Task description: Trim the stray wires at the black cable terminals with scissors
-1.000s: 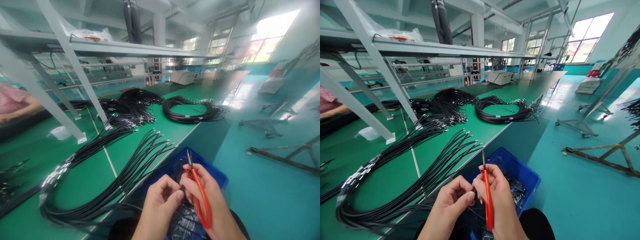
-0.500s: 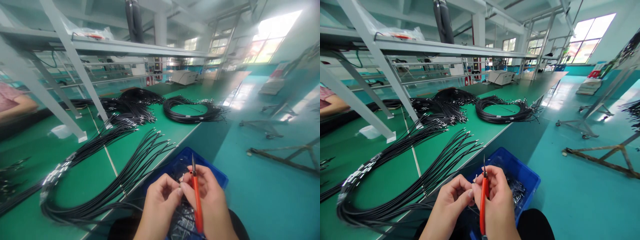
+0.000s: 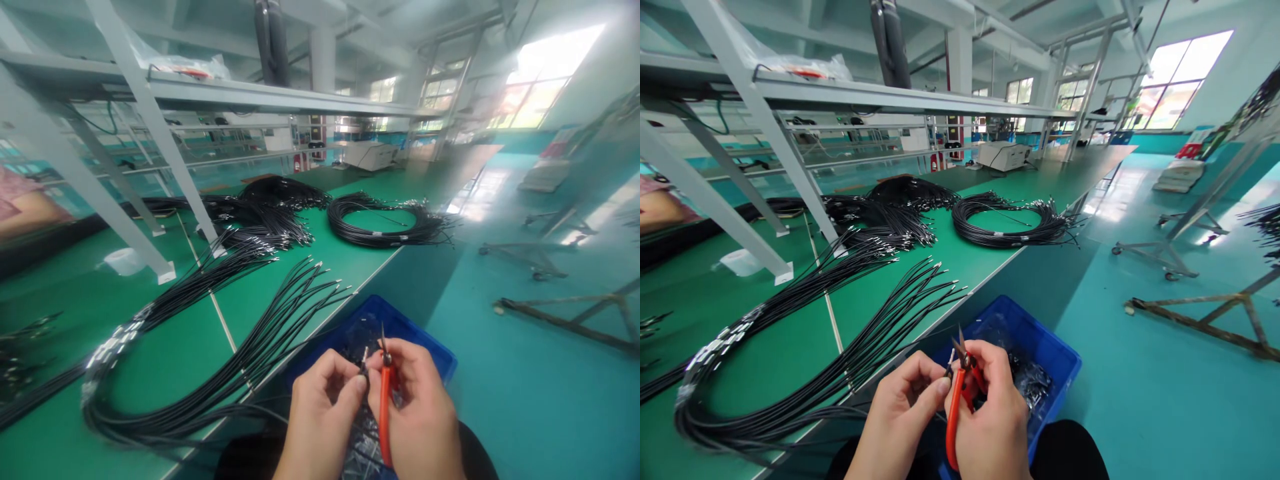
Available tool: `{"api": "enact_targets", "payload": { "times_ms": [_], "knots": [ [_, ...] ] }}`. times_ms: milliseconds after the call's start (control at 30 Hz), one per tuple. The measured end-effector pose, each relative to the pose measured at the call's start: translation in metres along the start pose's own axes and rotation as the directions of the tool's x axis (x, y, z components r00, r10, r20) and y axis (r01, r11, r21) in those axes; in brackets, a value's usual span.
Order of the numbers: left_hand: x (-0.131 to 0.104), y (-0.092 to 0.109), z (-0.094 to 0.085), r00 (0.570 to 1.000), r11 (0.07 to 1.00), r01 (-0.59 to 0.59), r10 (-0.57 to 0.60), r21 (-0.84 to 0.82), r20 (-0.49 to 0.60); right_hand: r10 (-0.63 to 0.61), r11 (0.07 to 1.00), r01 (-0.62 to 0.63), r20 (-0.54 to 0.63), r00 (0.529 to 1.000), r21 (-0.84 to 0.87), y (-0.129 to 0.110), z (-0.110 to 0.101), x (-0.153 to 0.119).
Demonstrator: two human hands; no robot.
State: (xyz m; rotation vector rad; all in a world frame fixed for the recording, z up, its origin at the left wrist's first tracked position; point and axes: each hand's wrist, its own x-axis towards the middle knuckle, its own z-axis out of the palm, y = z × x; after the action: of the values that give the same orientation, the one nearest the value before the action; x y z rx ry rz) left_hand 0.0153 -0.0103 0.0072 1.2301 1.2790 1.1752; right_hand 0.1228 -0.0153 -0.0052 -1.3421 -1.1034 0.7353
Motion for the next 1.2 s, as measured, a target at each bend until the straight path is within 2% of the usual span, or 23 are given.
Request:
{"api": "enact_targets", "payload": {
  "times_ms": [67, 100, 133, 167, 200, 267, 300, 333, 367, 400, 467, 667, 733, 833, 900, 1033, 1133, 1200],
  "knots": [
    [0.003, 0.0, -0.007, 0.998, 0.994, 0.03, -0.024, -0.107, 0.052, -0.014, 1.0, 0.014, 0.091, 0.996, 0.002, 0.001, -0.007, 0.001],
    [0.004, 0.001, -0.01, 0.996, 0.984, 0.047, -0.034, -0.171, 0.08, 0.012, 0.999, -0.019, 0.166, 0.986, 0.04, 0.002, -0.012, 0.003],
    [0.006, 0.001, -0.014, 0.993, 0.971, 0.067, -0.043, -0.231, 0.11, 0.056, 0.992, -0.084, 0.265, 0.963, 0.094, 0.003, -0.018, 0.007],
    [0.007, 0.002, -0.017, 0.989, 0.955, 0.089, -0.051, -0.283, 0.139, 0.107, 0.972, -0.179, 0.39, 0.915, 0.154, 0.004, -0.024, 0.011],
    [0.008, 0.002, -0.02, 0.985, 0.94, 0.109, -0.058, -0.324, 0.164, 0.148, 0.936, -0.292, 0.533, 0.833, 0.196, 0.005, -0.03, 0.016],
    [0.009, 0.004, -0.023, 0.977, 0.911, 0.147, -0.074, -0.385, 0.198, 0.166, 0.842, -0.499, 0.782, 0.601, 0.205, 0.006, -0.04, 0.026],
    [0.009, 0.004, -0.024, 0.974, 0.898, 0.164, -0.082, -0.409, 0.209, 0.154, 0.802, -0.568, 0.855, 0.495, 0.184, 0.007, -0.044, 0.029],
    [0.009, 0.005, -0.024, 0.972, 0.886, 0.174, -0.085, -0.43, 0.218, 0.14, 0.772, -0.614, 0.898, 0.417, 0.164, 0.007, -0.047, 0.032],
    [0.009, 0.006, -0.023, 0.971, 0.878, 0.178, -0.082, -0.444, 0.226, 0.137, 0.754, -0.64, 0.918, 0.372, 0.147, 0.007, -0.05, 0.033],
    [0.008, 0.007, -0.023, 0.969, 0.874, 0.179, -0.078, -0.452, 0.234, 0.14, 0.748, -0.65, 0.923, 0.357, 0.137, 0.007, -0.052, 0.033],
    [0.007, 0.008, -0.022, 0.967, 0.877, 0.17, -0.062, -0.449, 0.246, 0.157, 0.753, -0.647, 0.92, 0.359, 0.124, 0.007, -0.054, 0.03],
    [0.005, 0.004, -0.021, 0.961, 0.883, 0.153, -0.029, -0.444, 0.273, 0.24, 0.784, -0.612, 0.86, 0.449, 0.101, 0.02, -0.057, 0.019],
    [0.005, 0.004, -0.021, 0.96, 0.888, 0.15, -0.025, -0.434, 0.279, 0.249, 0.772, -0.625, 0.851, 0.463, 0.114, 0.025, -0.055, 0.019],
    [0.006, 0.003, -0.022, 0.96, 0.891, 0.137, -0.012, -0.432, 0.281, 0.241, 0.757, -0.642, 0.862, 0.446, 0.121, 0.025, -0.051, 0.022],
    [0.007, 0.002, -0.023, 0.961, 0.893, 0.129, -0.006, -0.431, 0.275, 0.227, 0.742, -0.662, 0.888, 0.4, 0.108, 0.02, -0.048, 0.025],
    [0.006, 0.0, -0.022, 0.967, 0.904, 0.115, -0.007, -0.412, 0.255, 0.249, 0.748, -0.662, 0.901, 0.355, 0.054, 0.008, -0.039, 0.031],
    [0.007, 0.001, -0.023, 0.976, 0.911, 0.112, -0.025, -0.397, 0.219, 0.349, 0.813, -0.577, 0.858, 0.378, -0.077, 0.004, -0.037, 0.031],
    [0.009, 0.003, -0.024, 0.98, 0.917, 0.107, -0.031, -0.385, 0.198, 0.358, 0.835, -0.545, 0.828, 0.431, -0.078, 0.003, -0.04, 0.029]
  ]
}}
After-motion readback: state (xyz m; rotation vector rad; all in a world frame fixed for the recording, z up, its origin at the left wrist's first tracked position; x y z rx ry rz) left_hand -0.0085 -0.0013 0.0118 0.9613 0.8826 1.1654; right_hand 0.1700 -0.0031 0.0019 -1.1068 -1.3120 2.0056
